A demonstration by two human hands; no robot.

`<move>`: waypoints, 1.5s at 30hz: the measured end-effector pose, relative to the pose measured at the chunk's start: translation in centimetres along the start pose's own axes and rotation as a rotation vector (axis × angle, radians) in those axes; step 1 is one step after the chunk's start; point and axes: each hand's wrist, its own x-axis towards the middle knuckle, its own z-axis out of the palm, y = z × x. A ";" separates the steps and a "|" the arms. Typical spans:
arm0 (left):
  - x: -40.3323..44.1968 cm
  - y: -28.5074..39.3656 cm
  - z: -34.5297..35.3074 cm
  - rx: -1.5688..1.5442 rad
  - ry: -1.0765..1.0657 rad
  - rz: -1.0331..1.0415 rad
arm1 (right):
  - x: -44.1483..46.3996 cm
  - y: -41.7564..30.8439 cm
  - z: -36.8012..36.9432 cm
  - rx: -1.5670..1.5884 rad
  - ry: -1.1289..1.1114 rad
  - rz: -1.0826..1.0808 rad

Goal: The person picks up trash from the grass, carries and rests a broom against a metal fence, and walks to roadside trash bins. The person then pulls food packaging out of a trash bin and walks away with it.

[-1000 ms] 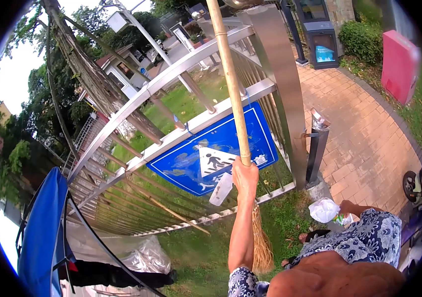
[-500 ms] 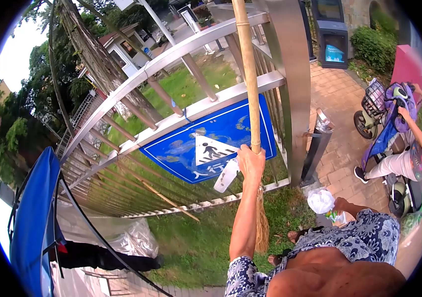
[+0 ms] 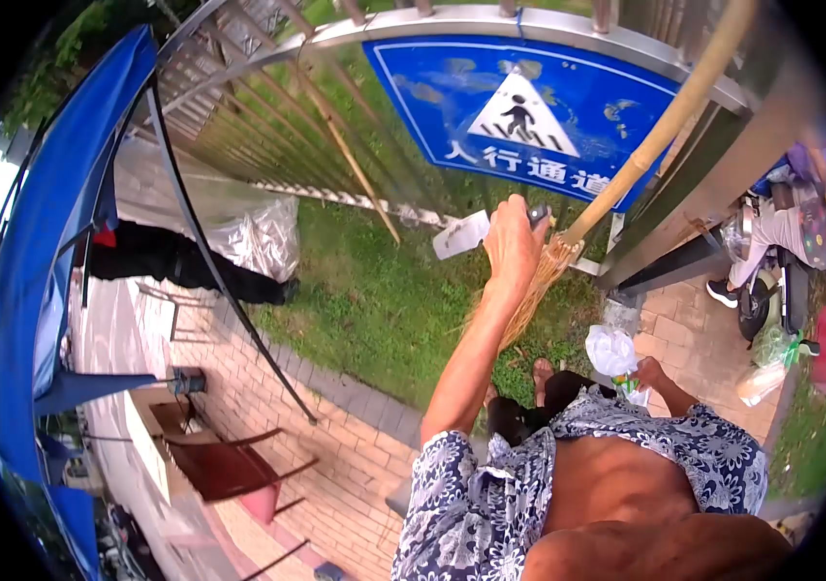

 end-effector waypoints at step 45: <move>-106.9 -64.2 -21.2 0.348 0.256 -1.722 | -4.9 -17.6 37.7 -1.565 -0.118 0.166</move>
